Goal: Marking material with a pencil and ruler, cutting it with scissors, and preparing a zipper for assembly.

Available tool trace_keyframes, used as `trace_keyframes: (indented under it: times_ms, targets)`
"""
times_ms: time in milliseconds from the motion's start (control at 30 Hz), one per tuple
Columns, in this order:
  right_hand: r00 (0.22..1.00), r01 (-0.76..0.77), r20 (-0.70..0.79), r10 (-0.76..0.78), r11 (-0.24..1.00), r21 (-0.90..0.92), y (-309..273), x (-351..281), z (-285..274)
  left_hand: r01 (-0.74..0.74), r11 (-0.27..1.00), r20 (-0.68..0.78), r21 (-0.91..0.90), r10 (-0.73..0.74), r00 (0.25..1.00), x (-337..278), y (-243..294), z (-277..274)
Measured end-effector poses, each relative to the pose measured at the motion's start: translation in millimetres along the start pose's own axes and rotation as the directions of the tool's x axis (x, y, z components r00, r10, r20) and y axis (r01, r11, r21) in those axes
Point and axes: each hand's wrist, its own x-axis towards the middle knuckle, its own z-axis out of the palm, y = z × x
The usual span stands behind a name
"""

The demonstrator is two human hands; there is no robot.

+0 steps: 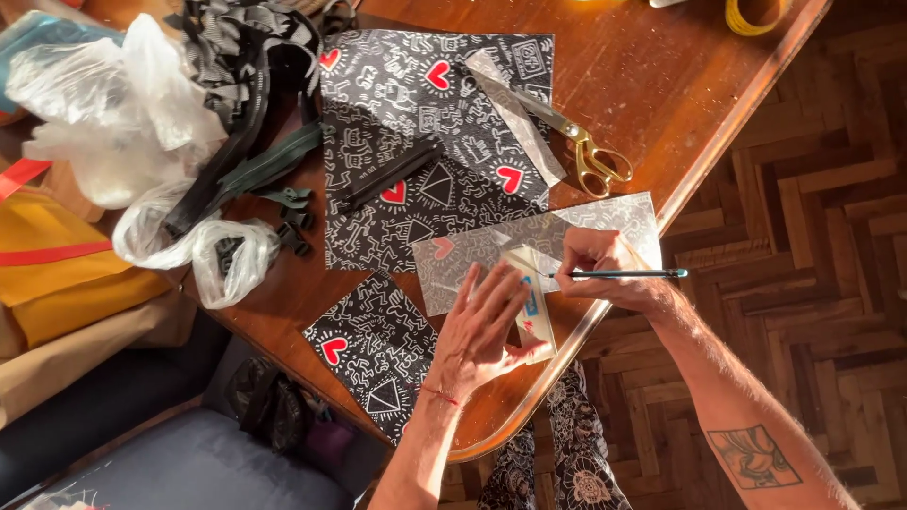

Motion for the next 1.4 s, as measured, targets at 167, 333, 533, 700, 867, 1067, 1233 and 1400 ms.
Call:
trace_keyframes:
  times_ms: [167,333,533,700,867,1067,1233,1400]
  targets:
    - [0.999,0.045,0.002,-0.045,0.996,-0.078,-36.8,-2.9,-1.0,0.064,0.988,-0.030,-0.141,-0.069,0.997,8.3,7.8,-6.7]
    - [0.984,0.176,0.025,-0.175,0.983,-0.057,-8.4,3.1,-3.6,0.077,0.985,-0.027,-0.157,-0.082,0.996,6.9,6.7,-2.7]
    - [0.993,0.114,0.038,-0.113,0.993,-0.020,-10.3,-5.3,1.4,0.054,0.993,-0.076,-0.109,-0.063,0.995,8.2,6.6,-8.7]
    - [0.997,-0.029,-0.079,0.019,0.991,-0.132,-11.6,-3.4,8.8,0.060,0.985,-0.099,-0.159,-0.076,0.992,10.8,8.0,-12.7]
    - [0.985,-0.070,-0.167,0.048,0.989,-0.132,47.6,1.7,15.6,0.072,0.981,-0.093,-0.178,-0.090,0.992,11.2,9.3,-16.3]
    - [0.970,-0.082,-0.228,0.089,0.996,0.038,10.4,-2.6,17.3,0.068,0.989,-0.033,-0.135,-0.073,0.997,9.5,7.2,-19.9]
    - [0.965,-0.054,-0.252,0.071,0.996,0.076,4.5,1.5,18.4,0.071,0.988,-0.016,-0.137,-0.074,0.997,8.4,6.3,-15.4]
    - [0.970,-0.062,-0.233,0.069,0.997,0.037,13.5,-0.6,16.5,0.070,0.991,-0.003,-0.114,-0.071,0.997,7.3,6.5,-13.5]
